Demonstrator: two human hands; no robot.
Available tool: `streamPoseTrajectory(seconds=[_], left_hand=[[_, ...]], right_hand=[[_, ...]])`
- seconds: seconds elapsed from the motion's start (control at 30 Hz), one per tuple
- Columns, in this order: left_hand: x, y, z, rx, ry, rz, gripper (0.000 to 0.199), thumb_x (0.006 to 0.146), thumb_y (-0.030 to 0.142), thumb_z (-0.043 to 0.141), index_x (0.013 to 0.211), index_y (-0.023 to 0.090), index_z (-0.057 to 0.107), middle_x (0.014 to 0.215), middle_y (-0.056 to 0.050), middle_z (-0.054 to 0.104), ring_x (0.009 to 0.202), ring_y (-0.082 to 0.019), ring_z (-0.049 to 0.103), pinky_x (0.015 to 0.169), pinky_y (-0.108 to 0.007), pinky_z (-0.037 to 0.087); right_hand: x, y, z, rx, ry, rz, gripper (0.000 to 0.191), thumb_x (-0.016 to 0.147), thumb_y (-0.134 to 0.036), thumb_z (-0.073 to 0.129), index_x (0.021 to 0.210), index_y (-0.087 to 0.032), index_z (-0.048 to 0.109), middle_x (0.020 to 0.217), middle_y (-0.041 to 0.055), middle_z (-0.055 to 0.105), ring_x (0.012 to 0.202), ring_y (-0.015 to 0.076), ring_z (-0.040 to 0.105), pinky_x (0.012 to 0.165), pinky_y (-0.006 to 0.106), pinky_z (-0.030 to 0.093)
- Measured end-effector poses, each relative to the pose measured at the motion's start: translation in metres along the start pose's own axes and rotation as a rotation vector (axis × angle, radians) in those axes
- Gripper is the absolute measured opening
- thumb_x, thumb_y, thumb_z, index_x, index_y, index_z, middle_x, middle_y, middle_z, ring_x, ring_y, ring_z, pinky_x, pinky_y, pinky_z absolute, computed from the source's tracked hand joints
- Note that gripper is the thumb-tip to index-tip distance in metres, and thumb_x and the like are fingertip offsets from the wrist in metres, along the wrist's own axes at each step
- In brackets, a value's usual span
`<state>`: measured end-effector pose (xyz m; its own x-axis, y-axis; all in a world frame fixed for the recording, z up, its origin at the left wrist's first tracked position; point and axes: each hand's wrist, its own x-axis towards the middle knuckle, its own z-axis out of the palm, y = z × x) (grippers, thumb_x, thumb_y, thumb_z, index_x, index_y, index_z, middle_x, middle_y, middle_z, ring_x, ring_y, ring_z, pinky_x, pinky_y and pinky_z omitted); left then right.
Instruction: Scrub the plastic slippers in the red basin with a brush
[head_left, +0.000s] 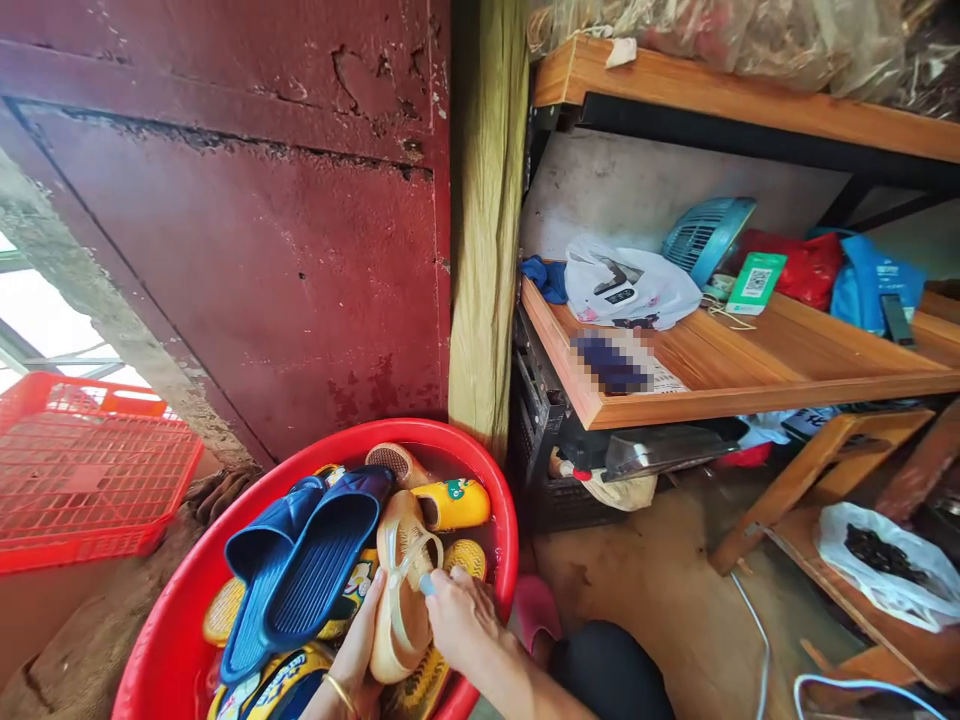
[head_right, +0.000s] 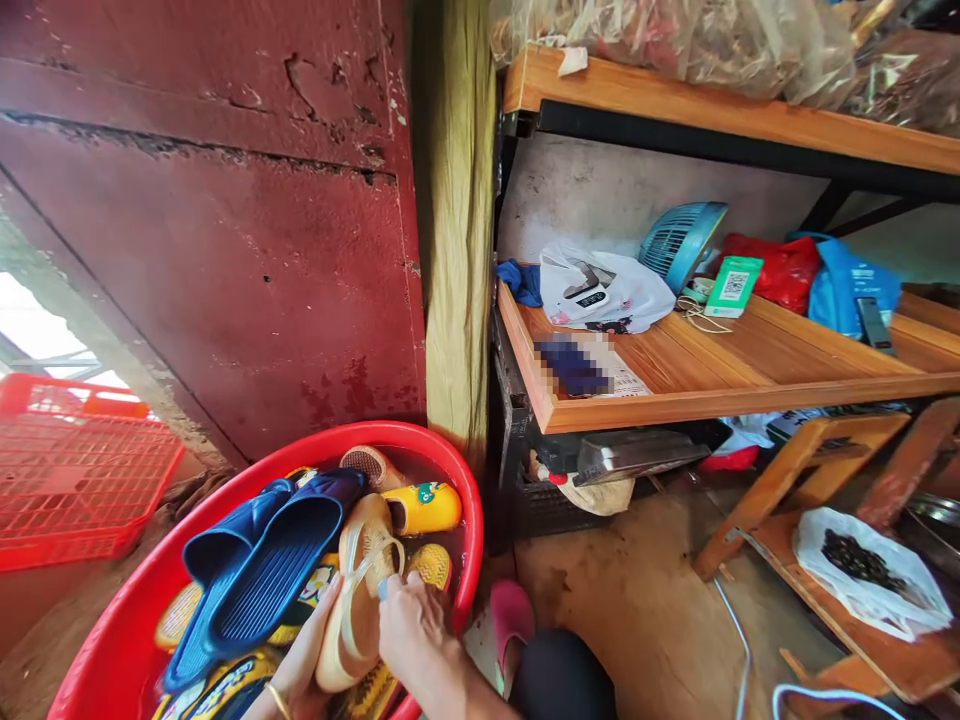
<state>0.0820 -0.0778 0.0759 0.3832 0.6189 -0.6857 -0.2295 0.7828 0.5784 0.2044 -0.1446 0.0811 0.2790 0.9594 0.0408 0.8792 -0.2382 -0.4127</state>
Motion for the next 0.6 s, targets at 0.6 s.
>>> streamPoseTrajectory(seconds=[0.6], left_hand=[[0.012,0.005,-0.012,-0.03,-0.064,-0.047,0.048,0.086,0.049,0.065,0.116,0.012,0.067,0.084,-0.014,0.079,0.067,-0.028,0.076,0.065,-0.039,0.062]], right_hand=[[-0.054,0.034,-0.013,-0.114,-0.016,-0.287,0.03,0.089,-0.022,0.055,0.118,-0.029,0.06,0.091,0.0002,0.069,0.069,0.019,0.067,0.065,0.027,0.05]])
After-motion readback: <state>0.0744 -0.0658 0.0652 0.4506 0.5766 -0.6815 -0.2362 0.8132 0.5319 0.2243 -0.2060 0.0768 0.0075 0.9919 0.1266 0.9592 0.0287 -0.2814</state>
